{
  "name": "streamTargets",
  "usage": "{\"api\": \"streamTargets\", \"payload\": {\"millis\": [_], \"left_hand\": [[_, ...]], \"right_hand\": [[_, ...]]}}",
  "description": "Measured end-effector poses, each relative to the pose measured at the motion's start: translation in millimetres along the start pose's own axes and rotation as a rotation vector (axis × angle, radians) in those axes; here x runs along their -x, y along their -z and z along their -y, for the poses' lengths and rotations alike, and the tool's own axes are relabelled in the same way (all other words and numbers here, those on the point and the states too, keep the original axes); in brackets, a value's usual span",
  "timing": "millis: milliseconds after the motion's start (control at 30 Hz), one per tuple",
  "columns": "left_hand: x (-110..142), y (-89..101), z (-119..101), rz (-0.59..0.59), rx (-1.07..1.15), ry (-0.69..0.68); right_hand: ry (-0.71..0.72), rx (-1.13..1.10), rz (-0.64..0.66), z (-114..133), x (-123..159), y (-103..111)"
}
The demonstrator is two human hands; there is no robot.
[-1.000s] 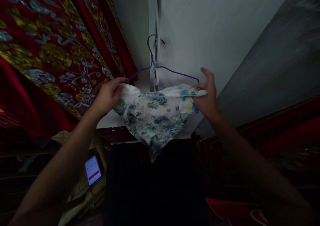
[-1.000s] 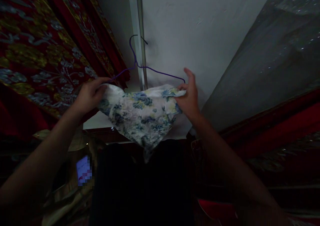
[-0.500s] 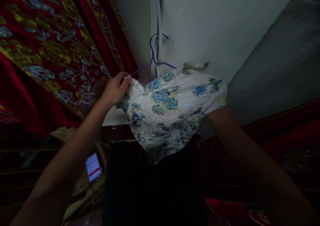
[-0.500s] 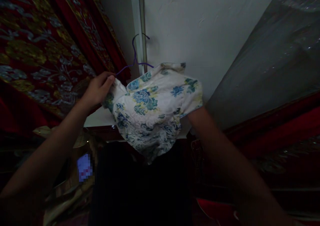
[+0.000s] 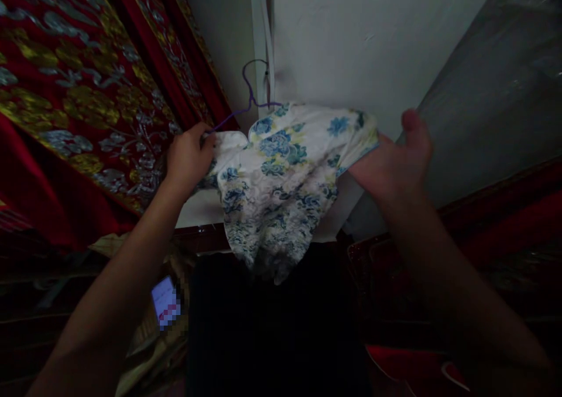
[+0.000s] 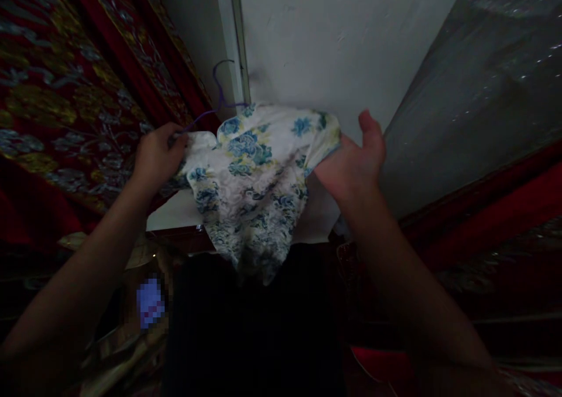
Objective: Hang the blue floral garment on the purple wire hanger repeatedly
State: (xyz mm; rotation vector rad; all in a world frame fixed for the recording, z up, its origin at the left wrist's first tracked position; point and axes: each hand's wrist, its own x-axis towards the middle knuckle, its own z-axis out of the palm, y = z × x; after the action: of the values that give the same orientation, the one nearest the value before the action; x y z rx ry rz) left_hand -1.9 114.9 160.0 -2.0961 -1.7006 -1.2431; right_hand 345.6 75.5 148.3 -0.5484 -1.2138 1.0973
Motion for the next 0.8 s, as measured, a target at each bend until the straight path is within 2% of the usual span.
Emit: {"api": "streamTargets", "payload": {"millis": [100, 167, 200, 267, 333, 367, 500, 567, 633, 700, 800], "left_hand": [[-4, -1.3, 5, -0.047, -0.005, 0.037], [-4, -5.2, 10, -0.086, 0.052, 0.020], [-1, -8.1, 12, -0.104, 0.109, -0.002], [8, -15.1, 10, -0.130, 0.262, -0.065], [21, -22.6, 1, -0.115, 0.445, -0.137], [29, -25.9, -7, -0.082, 0.537, -0.167], [58, -31.6, -54, 0.129, 0.907, -0.210], [65, -29.6, -81, 0.223, 1.100, -0.164], [66, -26.8, -102, 0.299, 1.291, -0.077], [62, -25.8, -109, 0.403, 1.398, 0.008], [59, -29.5, -91, 0.600, 1.375, 0.147]], "right_hand": [[0.051, 0.208, 0.131, 36, -1, -24], [0.040, 0.327, 0.190, 43, 7, -40], [0.025, 0.361, 0.251, 40, 12, -46], [-0.011, 0.433, 0.474, 26, 25, -52], [0.005, 0.598, 0.678, 2, 34, -52], [0.051, 0.715, 0.710, -13, 37, -50], [0.335, 1.109, 0.543, -78, 42, -47], [0.460, 1.192, 0.447, -105, 44, -48], [0.567, 1.213, 0.316, -121, 48, -50], [0.602, 1.202, 0.214, -125, 53, -48], [0.543, 1.228, 0.123, -112, 58, -32]]}}
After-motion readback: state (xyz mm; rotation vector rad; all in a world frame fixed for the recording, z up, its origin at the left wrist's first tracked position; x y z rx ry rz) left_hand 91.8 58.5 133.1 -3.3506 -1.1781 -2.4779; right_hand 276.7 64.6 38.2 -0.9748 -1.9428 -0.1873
